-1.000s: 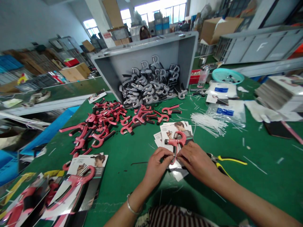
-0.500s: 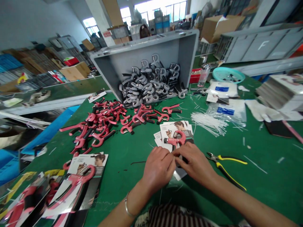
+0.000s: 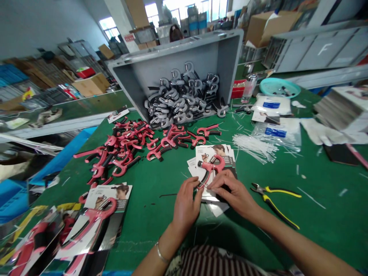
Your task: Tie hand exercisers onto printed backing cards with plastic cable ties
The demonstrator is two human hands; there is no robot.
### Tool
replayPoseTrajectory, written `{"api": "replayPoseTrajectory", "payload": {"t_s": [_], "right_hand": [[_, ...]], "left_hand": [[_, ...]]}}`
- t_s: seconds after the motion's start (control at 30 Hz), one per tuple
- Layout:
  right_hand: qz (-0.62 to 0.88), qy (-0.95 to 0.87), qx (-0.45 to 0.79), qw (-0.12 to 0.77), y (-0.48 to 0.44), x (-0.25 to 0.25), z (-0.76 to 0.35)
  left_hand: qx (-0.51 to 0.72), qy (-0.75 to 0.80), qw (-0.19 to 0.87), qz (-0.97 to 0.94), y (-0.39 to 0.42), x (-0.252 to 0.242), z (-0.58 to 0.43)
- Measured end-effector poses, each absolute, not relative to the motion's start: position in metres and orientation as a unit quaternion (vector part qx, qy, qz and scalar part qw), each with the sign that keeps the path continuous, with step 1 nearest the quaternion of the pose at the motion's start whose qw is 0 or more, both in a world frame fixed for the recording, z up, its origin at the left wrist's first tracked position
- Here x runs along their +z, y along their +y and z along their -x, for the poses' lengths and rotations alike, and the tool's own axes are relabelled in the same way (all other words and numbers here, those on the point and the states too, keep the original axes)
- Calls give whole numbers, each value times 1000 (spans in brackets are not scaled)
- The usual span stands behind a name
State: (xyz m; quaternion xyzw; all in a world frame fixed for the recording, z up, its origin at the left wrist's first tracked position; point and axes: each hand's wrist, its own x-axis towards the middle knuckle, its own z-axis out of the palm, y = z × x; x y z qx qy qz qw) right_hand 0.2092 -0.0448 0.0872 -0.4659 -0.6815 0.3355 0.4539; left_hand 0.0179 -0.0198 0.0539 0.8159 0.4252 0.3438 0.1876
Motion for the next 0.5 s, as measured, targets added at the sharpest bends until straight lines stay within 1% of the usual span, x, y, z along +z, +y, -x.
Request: {"api": "replayPoseTrajectory", "payload": {"t_s": [0.1,0.17,0.2,0.3,0.33,0.37,0.4,0.43,0.5], "right_hand": [[488,-674,315,457,-58,81,-228],[557,-673,250,418,-75,72,-259],[602,-676,205,372,-86,64,-279],[700,-685,76,187,-124,34,-347],[721,-679,57,123,-136,24,-365],[730,-678,49,71,-146,15,-380],[735,-676,45,37,-153,9,-390],[734,-677,51,17,-158,6,-396],[727,-682,71,18,-159,8,-393]], "left_hand": [[347,445,215,-797,-20,60,-11],[362,472,287,-751,-18,70,-2],[374,486,341,-713,-16,76,3],[403,496,508,-577,-5,92,21],[401,493,541,-551,-1,97,25],[388,492,552,-550,3,100,27],[372,494,536,-575,6,104,28],[359,495,492,-620,8,109,28],[350,470,347,-732,10,120,23]]}}
